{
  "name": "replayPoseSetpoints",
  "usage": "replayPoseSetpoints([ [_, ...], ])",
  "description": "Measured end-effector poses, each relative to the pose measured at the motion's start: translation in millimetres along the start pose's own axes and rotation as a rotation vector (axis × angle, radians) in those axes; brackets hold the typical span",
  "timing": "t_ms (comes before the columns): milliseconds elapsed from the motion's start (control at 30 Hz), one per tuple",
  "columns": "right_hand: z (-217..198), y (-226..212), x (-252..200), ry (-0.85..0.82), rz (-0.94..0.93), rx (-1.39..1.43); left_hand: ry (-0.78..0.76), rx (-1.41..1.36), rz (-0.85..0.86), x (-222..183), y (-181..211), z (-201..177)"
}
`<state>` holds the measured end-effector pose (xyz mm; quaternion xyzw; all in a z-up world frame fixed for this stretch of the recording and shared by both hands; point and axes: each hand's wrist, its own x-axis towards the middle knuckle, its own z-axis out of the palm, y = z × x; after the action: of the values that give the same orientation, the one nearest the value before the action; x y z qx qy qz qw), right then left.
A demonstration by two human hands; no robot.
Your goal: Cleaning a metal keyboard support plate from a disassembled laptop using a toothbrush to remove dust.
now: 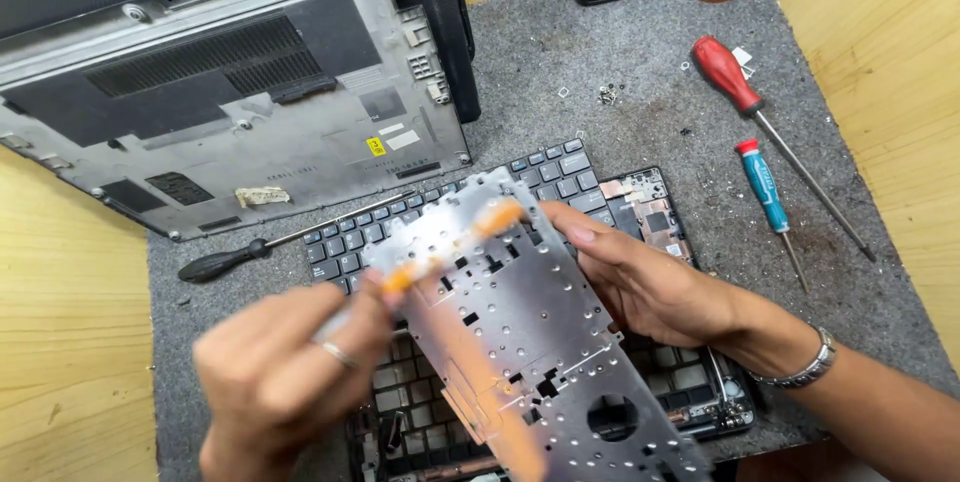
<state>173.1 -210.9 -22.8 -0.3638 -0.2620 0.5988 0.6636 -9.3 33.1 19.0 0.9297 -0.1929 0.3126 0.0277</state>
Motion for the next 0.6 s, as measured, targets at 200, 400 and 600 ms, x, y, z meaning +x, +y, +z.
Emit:
replayPoseSetpoints([
  [200,24.8,-21.5,5.4,0.105,-0.035,-0.248,0.367,-0.121,-0.764,0.7,7.0,3.8],
  [400,29.8,-19.5,8.2,0.117,-0.031,-0.350,0.054,-0.500,-1.255,-0.5,-7.4,9.1],
  [600,32.2,-18.2,7.9,0.239,-0.045,-0.355,-0.004,-0.976,-1.331,-9.9,-22.0,-1.3],
])
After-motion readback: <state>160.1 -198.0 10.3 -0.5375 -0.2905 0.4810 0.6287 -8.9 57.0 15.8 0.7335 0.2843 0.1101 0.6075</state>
